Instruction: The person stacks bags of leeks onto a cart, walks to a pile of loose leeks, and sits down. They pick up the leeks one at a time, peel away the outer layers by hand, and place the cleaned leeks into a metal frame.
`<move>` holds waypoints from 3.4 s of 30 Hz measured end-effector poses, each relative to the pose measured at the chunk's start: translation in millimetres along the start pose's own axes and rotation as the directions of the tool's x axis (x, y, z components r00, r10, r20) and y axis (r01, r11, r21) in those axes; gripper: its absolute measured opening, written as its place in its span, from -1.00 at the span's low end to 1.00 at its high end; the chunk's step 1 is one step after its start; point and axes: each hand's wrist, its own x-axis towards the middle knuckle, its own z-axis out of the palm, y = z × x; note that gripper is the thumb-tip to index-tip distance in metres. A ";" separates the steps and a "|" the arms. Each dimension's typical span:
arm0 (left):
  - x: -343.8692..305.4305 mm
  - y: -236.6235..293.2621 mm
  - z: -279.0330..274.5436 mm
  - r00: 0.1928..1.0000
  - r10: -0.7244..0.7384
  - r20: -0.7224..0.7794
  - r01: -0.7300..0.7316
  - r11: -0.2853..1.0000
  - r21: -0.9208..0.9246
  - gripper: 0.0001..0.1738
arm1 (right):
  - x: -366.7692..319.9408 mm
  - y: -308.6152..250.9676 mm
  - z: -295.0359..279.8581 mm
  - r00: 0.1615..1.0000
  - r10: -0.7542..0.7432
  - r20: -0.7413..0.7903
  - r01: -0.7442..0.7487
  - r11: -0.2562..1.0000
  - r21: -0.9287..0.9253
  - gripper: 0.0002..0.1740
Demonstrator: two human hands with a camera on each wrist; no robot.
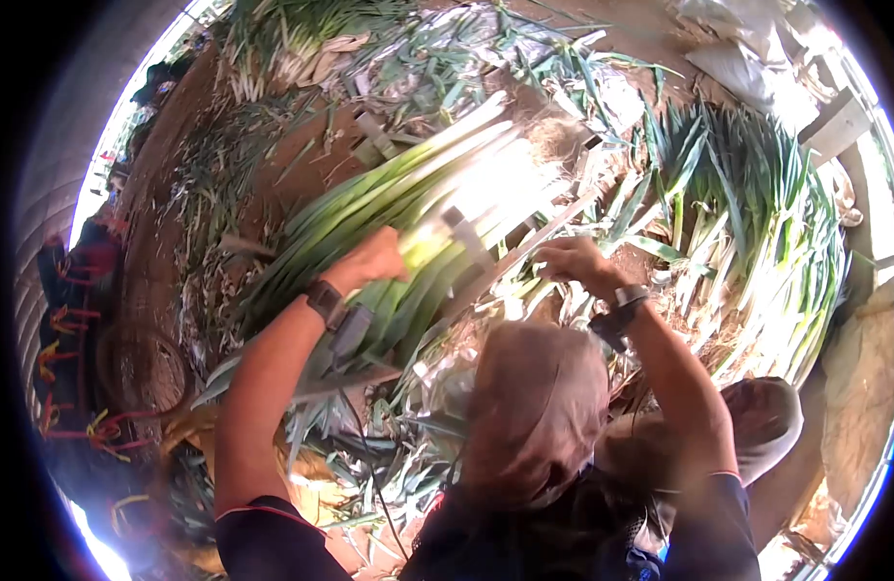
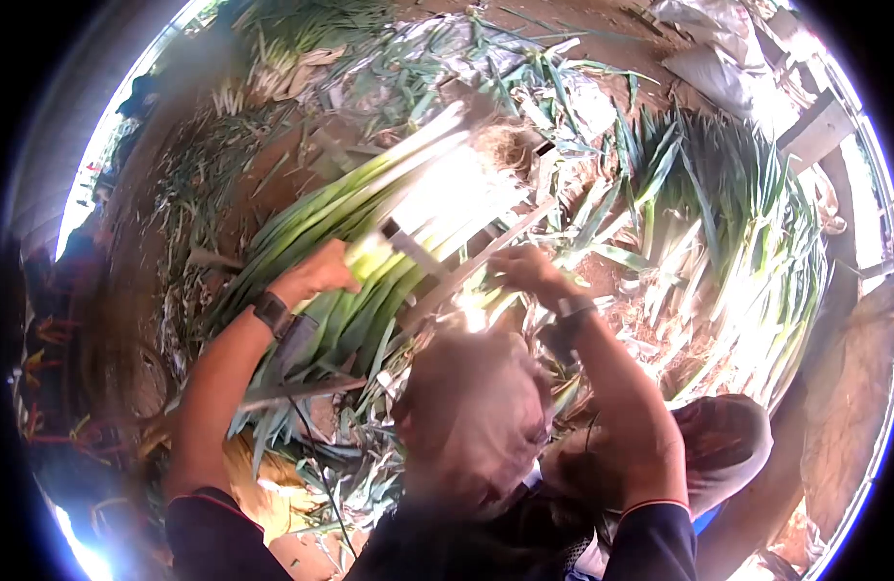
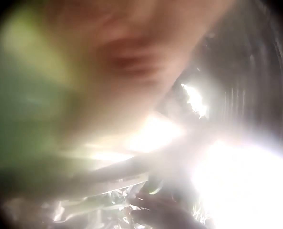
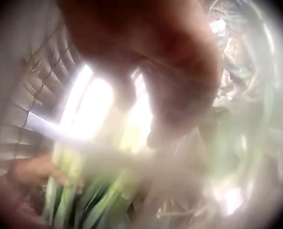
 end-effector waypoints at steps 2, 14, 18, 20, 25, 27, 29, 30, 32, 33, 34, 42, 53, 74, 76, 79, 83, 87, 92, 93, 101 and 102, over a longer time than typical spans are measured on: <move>14.7 36.2 4.0 0.996 -0.038 0.085 0.040 0.999 -0.026 -0.34 | 20.8 12.0 9.6 0.998 -0.056 0.013 0.054 0.990 0.132 -0.43; 95.1 58.8 39.6 0.922 0.376 0.095 -0.334 0.895 -0.296 -0.30 | 79.6 23.4 31.9 0.983 -0.139 -0.122 0.178 0.886 0.428 -0.36; 80.2 64.2 42.7 0.884 0.454 0.114 -0.286 0.717 -0.635 -0.14 | 60.5 23.5 25.4 0.946 -0.141 -0.291 0.174 0.980 0.094 -0.49; 91.3 47.0 50.9 0.905 0.370 0.212 -0.132 0.716 -0.685 -0.16 | 52.3 1.9 27.3 0.925 -0.117 -0.362 0.051 0.981 -0.186 -0.57; 88.3 47.5 58.6 0.915 0.393 0.088 -0.259 0.743 -0.617 -0.33 | 65.8 -50.8 25.3 0.678 -0.731 0.071 0.119 0.013 -0.993 -0.27; 92.6 38.2 58.4 0.938 0.341 0.063 -0.244 0.778 -0.579 -0.35 | 92.6 -46.7 9.6 0.777 -0.618 0.121 0.182 0.036 -0.983 -0.43; 91.6 30.6 62.2 0.981 0.161 0.110 -0.077 0.839 -0.538 -0.38 | 92.5 -54.8 7.3 0.898 -0.425 0.113 0.154 0.063 -0.986 -0.51; 82.3 28.7 60.9 0.981 0.159 0.112 -0.075 0.839 -0.538 -0.38 | 92.7 -54.1 8.2 0.892 -0.441 0.099 0.143 0.067 -0.987 -0.58; 54.7 15.3 56.9 0.884 0.464 0.049 -0.414 0.828 -0.378 -0.40 | 91.5 -45.1 9.7 0.889 -0.451 0.080 0.131 0.085 -0.988 -0.65; 52.0 0.8 59.5 0.849 0.528 0.007 -0.516 0.832 -0.204 -0.42 | 92.3 -38.4 9.7 0.834 -0.547 0.075 0.153 0.099 -0.983 -0.67; 49.9 -10.5 68.1 0.852 0.524 0.011 -0.511 0.835 -0.204 -0.42 | 93.4 -32.3 9.4 0.769 -0.636 0.064 0.174 0.111 -0.978 -0.68; 37.1 18.4 89.3 0.887 0.460 -0.050 -0.454 0.886 0.099 -0.25 | 123.9 5.9 27.6 0.851 -0.511 -0.124 -0.078 0.110 -0.991 -0.80; 33.9 13.5 94.7 0.865 0.487 -0.121 -0.446 0.857 0.260 -0.25 | -3.9 108.0 -85.8 0.683 -0.405 -0.608 -0.289 0.614 -0.734 -0.48; 34.0 15.3 94.8 0.898 0.438 -0.052 -0.417 0.882 0.217 -0.23 | -62.6 117.1 -302.7 0.236 -0.100 -0.967 -0.667 0.706 -0.236 -0.37; 33.0 17.1 94.5 0.912 0.408 -0.048 -0.405 0.912 0.063 -0.23 | -76.4 110.6 -307.5 0.205 -0.110 -0.973 -0.664 0.715 -0.221 -0.55; 37.3 6.0 97.0 0.909 0.415 -0.046 -0.412 0.909 0.071 -0.24 | -104.5 99.0 -310.1 0.185 -0.164 -0.969 -0.659 0.710 -0.246 -0.76; 34.5 5.9 94.6 0.872 0.486 -0.052 -0.443 0.831 0.336 -0.29 | -152.8 109.2 -306.0 0.146 -0.378 -0.914 -0.743 0.568 -0.353 -0.76; 32.9 13.4 98.1 0.826 0.552 -0.116 -0.450 0.768 0.456 -0.29 | -172.7 119.8 -285.5 0.113 -0.373 -0.921 -0.805 0.508 -0.305 -0.71; 34.6 11.4 102.8 0.861 0.489 -0.142 -0.414 0.834 0.366 -0.28 | -160.9 127.5 -276.9 0.087 -0.487 -0.869 -0.805 0.480 -0.349 -0.70; 35.6 9.4 103.1 0.854 0.496 -0.156 -0.428 0.841 0.332 -0.27 | -159.6 126.8 -279.1 0.125 -0.519 -0.846 -0.816 0.431 -0.385 -0.75; 32.0 19.8 99.4 0.905 0.413 -0.106 -0.369 0.883 0.289 -0.23 | -127.4 150.0 -298.8 0.263 -0.062 -0.963 -0.665 0.711 -0.228 -0.62; 32.2 23.0 99.4 0.905 0.409 -0.120 -0.373 0.896 0.240 -0.23 | -119.9 152.4 -293.5 0.274 -0.172 -0.946 -0.649 0.693 -0.314 -0.61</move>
